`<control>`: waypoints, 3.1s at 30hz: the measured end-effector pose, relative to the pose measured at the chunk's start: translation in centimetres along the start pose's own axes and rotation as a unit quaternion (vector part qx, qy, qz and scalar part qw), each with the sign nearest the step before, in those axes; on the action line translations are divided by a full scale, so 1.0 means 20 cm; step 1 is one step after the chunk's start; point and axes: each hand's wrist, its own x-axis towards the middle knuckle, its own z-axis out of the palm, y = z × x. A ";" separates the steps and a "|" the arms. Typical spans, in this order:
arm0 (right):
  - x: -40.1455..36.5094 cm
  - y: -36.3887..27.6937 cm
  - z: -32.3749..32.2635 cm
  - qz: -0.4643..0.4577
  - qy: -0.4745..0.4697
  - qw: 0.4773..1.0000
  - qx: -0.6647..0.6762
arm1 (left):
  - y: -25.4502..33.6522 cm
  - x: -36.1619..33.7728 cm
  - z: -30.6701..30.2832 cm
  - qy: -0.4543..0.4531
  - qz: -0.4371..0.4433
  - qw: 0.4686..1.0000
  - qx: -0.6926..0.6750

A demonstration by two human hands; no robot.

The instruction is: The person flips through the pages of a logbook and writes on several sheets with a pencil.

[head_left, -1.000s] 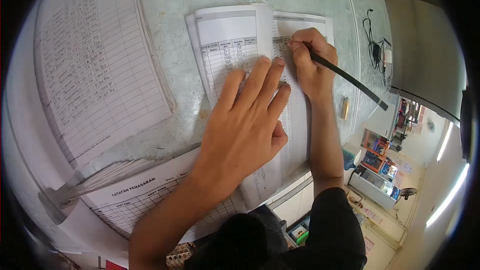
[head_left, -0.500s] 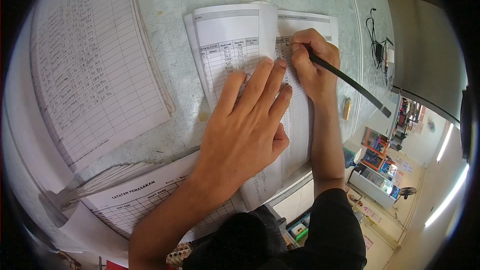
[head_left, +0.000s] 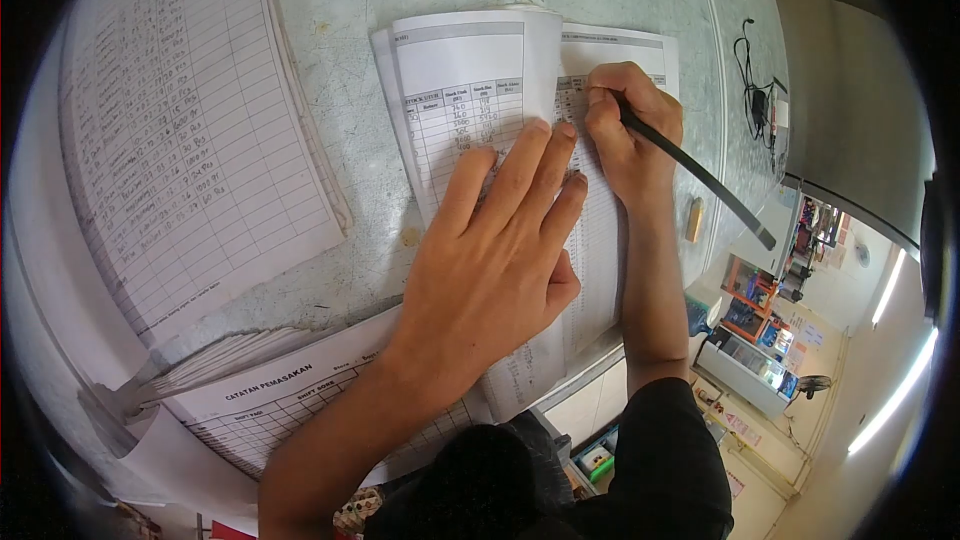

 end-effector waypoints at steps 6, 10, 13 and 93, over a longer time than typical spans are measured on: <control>0.00 0.02 0.00 0.005 0.007 1.000 0.003 | 0.00 0.01 -0.01 -0.007 0.002 1.000 0.002; 0.00 0.01 0.00 0.033 0.024 0.999 0.019 | 0.00 0.01 0.00 -0.002 0.003 1.000 0.004; 0.00 0.00 0.00 0.036 0.018 0.999 0.006 | 0.00 0.00 0.00 0.003 0.003 1.000 0.000; -0.01 0.02 0.02 0.101 0.148 0.970 0.163 | 0.00 -0.01 0.00 -0.003 0.002 1.000 0.001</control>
